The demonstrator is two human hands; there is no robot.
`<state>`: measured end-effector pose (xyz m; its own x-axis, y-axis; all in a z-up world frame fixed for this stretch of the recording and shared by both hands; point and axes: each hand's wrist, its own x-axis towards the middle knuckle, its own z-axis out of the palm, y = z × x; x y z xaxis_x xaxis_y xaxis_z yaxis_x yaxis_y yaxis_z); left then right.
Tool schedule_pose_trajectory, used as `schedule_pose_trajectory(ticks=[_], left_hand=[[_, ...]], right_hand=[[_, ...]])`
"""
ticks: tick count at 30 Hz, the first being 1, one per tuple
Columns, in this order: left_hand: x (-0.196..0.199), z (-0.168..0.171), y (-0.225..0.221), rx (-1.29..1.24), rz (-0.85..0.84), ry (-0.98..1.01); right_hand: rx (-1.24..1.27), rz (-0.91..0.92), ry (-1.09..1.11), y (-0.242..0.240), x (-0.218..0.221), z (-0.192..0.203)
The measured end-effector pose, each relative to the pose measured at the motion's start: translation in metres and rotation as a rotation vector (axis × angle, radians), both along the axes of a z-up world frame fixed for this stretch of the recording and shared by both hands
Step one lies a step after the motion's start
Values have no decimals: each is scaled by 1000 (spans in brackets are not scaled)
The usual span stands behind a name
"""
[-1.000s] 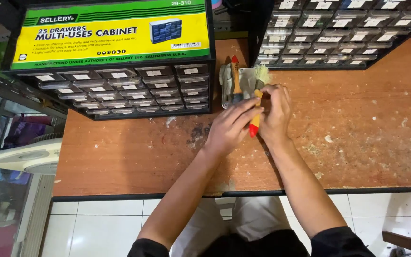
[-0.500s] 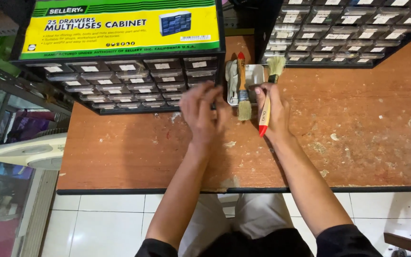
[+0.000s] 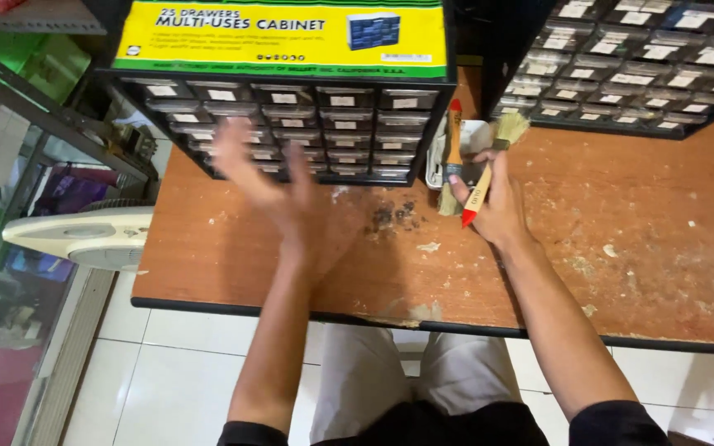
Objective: The person is sorting and cleaning small electronic components from a multi-drawer cabinet, placing them into a small tray after inspection.
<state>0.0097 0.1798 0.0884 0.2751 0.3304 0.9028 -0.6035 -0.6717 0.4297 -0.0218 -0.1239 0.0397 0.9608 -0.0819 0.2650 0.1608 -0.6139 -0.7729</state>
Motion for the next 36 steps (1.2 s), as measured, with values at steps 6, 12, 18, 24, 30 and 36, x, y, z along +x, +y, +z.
schedule_pose_trajectory(ticks=[6,12,18,24,30,36], left_hand=[[13,17,63,-536,-335,149],[-3,46,76,-1015,-509,367],[-26,105,81,-1325,-796,458],[-41,107,98,-1312,-922,544],[-62,100,108,-1338,-845,572],[-60,92,114,-1386,-895,567]], right_hand=[[-4,-29,-26,1,0,-7],[-31,-29,-45,1,-2,-10],[-195,-36,-20,9,-5,2],[-159,-80,-57,10,-5,-2],[-169,-85,-62,-2,3,-22],[-166,-87,-73,1,1,-18]])
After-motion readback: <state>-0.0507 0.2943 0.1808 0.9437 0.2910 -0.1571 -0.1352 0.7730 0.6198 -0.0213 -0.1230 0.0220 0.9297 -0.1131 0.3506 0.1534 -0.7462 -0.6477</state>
